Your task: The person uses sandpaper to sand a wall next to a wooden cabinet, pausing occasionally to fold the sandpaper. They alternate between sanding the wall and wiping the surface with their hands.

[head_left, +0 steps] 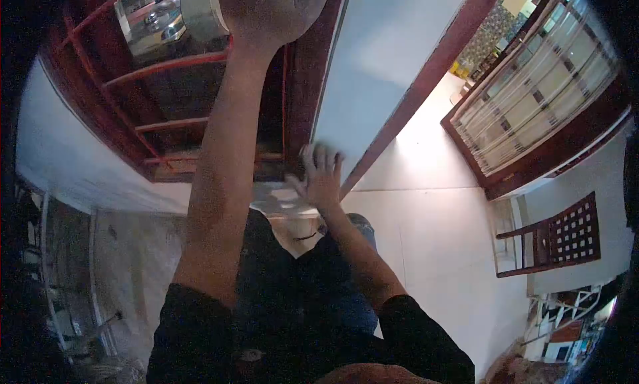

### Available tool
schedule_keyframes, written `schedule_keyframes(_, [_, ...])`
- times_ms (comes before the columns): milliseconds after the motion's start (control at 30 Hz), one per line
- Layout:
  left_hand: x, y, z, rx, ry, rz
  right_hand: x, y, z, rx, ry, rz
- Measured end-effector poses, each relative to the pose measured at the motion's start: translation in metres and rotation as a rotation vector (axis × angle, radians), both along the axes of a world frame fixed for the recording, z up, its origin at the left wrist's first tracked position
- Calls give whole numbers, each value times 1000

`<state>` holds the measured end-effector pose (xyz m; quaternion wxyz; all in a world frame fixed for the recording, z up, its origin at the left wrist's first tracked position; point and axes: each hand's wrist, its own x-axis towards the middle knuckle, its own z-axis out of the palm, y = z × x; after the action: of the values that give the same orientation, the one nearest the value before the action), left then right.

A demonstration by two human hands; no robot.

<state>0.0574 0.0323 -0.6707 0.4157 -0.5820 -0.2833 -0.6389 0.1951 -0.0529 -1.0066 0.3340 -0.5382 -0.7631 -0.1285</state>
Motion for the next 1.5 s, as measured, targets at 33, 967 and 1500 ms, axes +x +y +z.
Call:
schedule_keyframes(33, [-1,2,0,-9,9,18,3,-7,-10,-93,10,99])
schedule_keyframes(967, [4,16,-9,-31,-39,159,5,35,210,502,362,-130])
schedule_keyframes(1500, [-20,31,0,31,122,101,-5,27,66,284,320,-139])
